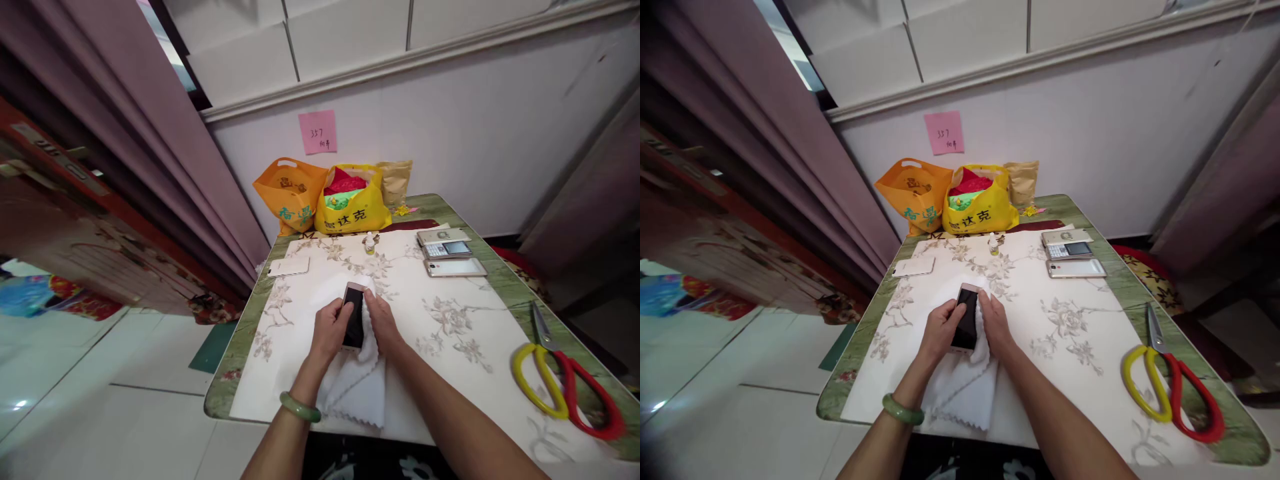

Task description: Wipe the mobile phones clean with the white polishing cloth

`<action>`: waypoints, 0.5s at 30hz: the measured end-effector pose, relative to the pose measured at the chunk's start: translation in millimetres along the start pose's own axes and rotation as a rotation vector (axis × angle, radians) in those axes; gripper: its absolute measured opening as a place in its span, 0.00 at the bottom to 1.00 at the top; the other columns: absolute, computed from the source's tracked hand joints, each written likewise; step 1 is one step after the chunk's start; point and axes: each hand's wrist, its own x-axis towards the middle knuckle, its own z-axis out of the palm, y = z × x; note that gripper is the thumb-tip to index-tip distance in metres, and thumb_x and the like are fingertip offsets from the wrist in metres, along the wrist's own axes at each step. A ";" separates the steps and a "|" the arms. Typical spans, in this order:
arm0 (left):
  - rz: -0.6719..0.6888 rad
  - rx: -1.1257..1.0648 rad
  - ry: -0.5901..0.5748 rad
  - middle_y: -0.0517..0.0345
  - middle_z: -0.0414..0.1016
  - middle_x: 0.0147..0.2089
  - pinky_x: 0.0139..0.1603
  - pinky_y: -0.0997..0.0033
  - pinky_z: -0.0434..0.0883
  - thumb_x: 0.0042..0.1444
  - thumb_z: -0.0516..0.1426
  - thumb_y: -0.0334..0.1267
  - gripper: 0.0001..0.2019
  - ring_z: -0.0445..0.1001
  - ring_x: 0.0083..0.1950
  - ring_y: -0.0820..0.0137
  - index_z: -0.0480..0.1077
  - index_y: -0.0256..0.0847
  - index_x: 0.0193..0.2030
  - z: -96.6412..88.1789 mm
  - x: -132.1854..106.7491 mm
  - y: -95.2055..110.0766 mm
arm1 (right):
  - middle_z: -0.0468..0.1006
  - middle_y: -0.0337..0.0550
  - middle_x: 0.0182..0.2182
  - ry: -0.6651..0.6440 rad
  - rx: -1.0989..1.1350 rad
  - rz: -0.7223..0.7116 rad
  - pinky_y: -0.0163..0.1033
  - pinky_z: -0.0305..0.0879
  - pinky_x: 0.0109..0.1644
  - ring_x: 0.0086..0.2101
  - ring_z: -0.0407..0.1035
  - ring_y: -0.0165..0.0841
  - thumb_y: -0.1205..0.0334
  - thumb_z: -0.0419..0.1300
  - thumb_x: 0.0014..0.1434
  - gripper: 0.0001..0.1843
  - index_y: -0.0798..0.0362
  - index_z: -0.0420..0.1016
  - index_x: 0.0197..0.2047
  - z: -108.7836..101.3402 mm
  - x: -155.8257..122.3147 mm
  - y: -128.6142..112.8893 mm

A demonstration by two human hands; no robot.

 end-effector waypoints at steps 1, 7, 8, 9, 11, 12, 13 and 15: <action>0.003 -0.007 -0.039 0.67 0.52 0.22 0.28 0.75 0.53 0.57 0.54 0.48 0.19 0.53 0.26 0.75 0.56 0.40 0.22 -1.5 0.3 -1.4 | 0.72 0.36 0.26 0.014 0.034 0.016 0.37 0.65 0.35 0.29 0.65 0.32 0.37 0.56 0.57 0.24 0.52 0.68 0.35 0.0 0.2 -0.4; 0.005 -0.085 0.120 0.67 0.50 0.21 0.27 0.74 0.53 0.56 0.55 0.49 0.21 0.52 0.26 0.76 0.54 0.41 0.20 7.0 8.3 -5.7 | 0.77 0.37 0.31 -0.061 0.105 0.070 0.39 0.68 0.38 0.32 0.71 0.35 0.40 0.59 0.55 0.25 0.52 0.71 0.44 3.2 0.1 -2.8; -0.004 -0.095 0.155 0.67 0.51 0.21 0.27 0.74 0.53 0.56 0.55 0.49 0.21 0.52 0.26 0.76 0.54 0.41 0.20 10.9 8.9 -5.6 | 0.78 0.37 0.31 -0.068 0.097 0.079 0.39 0.68 0.38 0.32 0.71 0.35 0.40 0.59 0.55 0.25 0.52 0.72 0.45 3.0 0.3 -2.9; -0.015 -0.109 0.186 0.67 0.51 0.21 0.27 0.74 0.54 0.56 0.55 0.49 0.21 0.52 0.25 0.76 0.54 0.41 0.20 14.6 9.7 -5.5 | 0.78 0.38 0.31 -0.073 0.090 0.085 0.39 0.69 0.39 0.32 0.72 0.36 0.40 0.59 0.55 0.25 0.52 0.72 0.45 2.5 0.5 -3.0; -0.046 -0.179 0.263 0.67 0.53 0.20 0.26 0.74 0.54 0.55 0.56 0.50 0.21 0.53 0.25 0.76 0.56 0.41 0.19 18.9 12.2 -5.5 | 0.79 0.39 0.33 -0.091 0.086 0.096 0.40 0.70 0.40 0.34 0.73 0.37 0.40 0.59 0.55 0.26 0.53 0.73 0.45 1.2 0.9 -3.1; -0.066 -0.253 0.312 0.67 0.54 0.20 0.27 0.75 0.55 0.54 0.57 0.50 0.21 0.54 0.25 0.76 0.57 0.40 0.20 18.6 14.3 -6.0 | 0.80 0.40 0.34 -0.100 0.088 0.100 0.40 0.70 0.41 0.36 0.74 0.37 0.39 0.59 0.55 0.26 0.53 0.74 0.45 0.4 1.3 -3.4; -0.093 -0.351 0.362 0.67 0.57 0.21 0.28 0.75 0.57 0.53 0.57 0.51 0.20 0.57 0.26 0.76 0.60 0.40 0.20 16.2 16.7 -7.0 | 0.80 0.41 0.36 -0.098 0.097 0.098 0.40 0.70 0.43 0.38 0.74 0.38 0.40 0.59 0.56 0.26 0.53 0.74 0.45 -0.6 2.2 -3.9; -0.173 -0.568 0.434 0.64 0.66 0.25 0.33 0.74 0.63 0.50 0.60 0.52 0.18 0.64 0.29 0.74 0.68 0.38 0.26 4.6 21.3 -11.3 | 0.81 0.43 0.40 -0.042 0.158 0.071 0.41 0.70 0.47 0.41 0.74 0.39 0.40 0.58 0.56 0.26 0.53 0.75 0.46 -4.2 5.8 -5.9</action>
